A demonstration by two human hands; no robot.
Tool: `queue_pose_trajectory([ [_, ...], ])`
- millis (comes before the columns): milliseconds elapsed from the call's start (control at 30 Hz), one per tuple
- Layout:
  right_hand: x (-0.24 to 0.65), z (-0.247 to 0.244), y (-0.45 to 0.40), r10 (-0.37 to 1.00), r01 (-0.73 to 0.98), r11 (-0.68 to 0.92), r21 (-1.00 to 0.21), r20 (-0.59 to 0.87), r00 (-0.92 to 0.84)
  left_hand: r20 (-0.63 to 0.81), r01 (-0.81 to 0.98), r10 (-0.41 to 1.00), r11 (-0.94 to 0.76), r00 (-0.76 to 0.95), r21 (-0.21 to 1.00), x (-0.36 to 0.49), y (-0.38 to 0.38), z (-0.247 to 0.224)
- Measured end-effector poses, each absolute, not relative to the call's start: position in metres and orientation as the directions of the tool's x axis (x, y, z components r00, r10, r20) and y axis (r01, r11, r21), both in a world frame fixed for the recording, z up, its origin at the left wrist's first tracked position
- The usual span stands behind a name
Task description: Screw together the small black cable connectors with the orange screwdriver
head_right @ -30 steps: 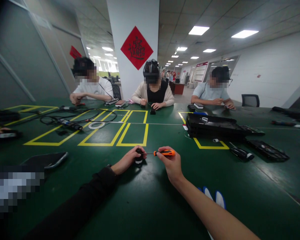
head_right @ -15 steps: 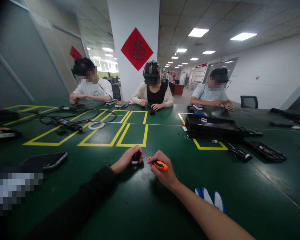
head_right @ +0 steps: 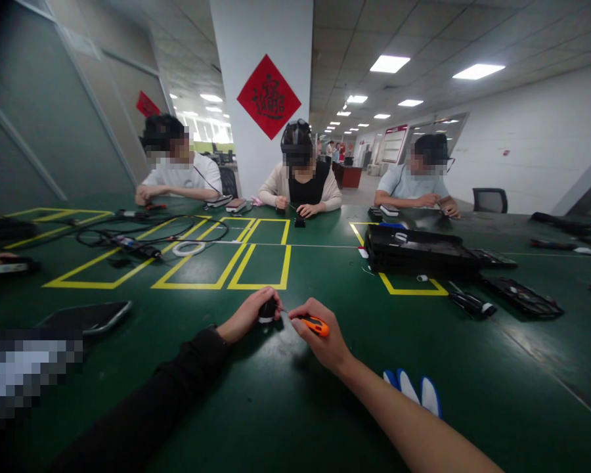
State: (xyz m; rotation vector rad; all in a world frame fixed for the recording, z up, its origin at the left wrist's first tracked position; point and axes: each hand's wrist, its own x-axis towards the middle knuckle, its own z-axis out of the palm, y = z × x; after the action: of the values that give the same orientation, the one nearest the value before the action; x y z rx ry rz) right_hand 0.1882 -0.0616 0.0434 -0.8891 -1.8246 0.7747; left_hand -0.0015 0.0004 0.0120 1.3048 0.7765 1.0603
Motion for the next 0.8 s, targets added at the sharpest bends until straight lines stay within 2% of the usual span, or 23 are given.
queue_pose_trajectory([
  [133,0.1872,0.043,-0.0635,0.869,0.229,0.47,-0.852,0.403,-0.285,0.106,-0.158,0.933,-0.054,0.344,0.986,-0.0008,-0.0005,0.0137],
  [333,0.1866,0.0457,-0.065,0.783,0.274,0.608,-0.745,0.506,-0.363,0.11,-0.19,0.935,-0.047,0.338,0.981,-0.0009,-0.0002,0.0129],
  [533,0.1854,0.0444,-0.0666,0.849,0.277,0.5,-0.82,0.403,-0.342,0.103,-0.177,0.938,-0.045,0.331,0.983,-0.0012,0.0,0.0127],
  [700,0.1895,0.0426,-0.0621,0.744,0.277,0.649,-0.709,0.514,-0.427,0.097,-0.189,0.931,-0.031,0.351,0.982,-0.0016,0.0009,0.0115],
  [800,0.1904,0.0417,-0.0615,0.774,0.274,0.614,-0.74,0.495,-0.396,0.106,-0.193,0.927,-0.037,0.36,0.981,-0.0017,0.0013,0.0106],
])
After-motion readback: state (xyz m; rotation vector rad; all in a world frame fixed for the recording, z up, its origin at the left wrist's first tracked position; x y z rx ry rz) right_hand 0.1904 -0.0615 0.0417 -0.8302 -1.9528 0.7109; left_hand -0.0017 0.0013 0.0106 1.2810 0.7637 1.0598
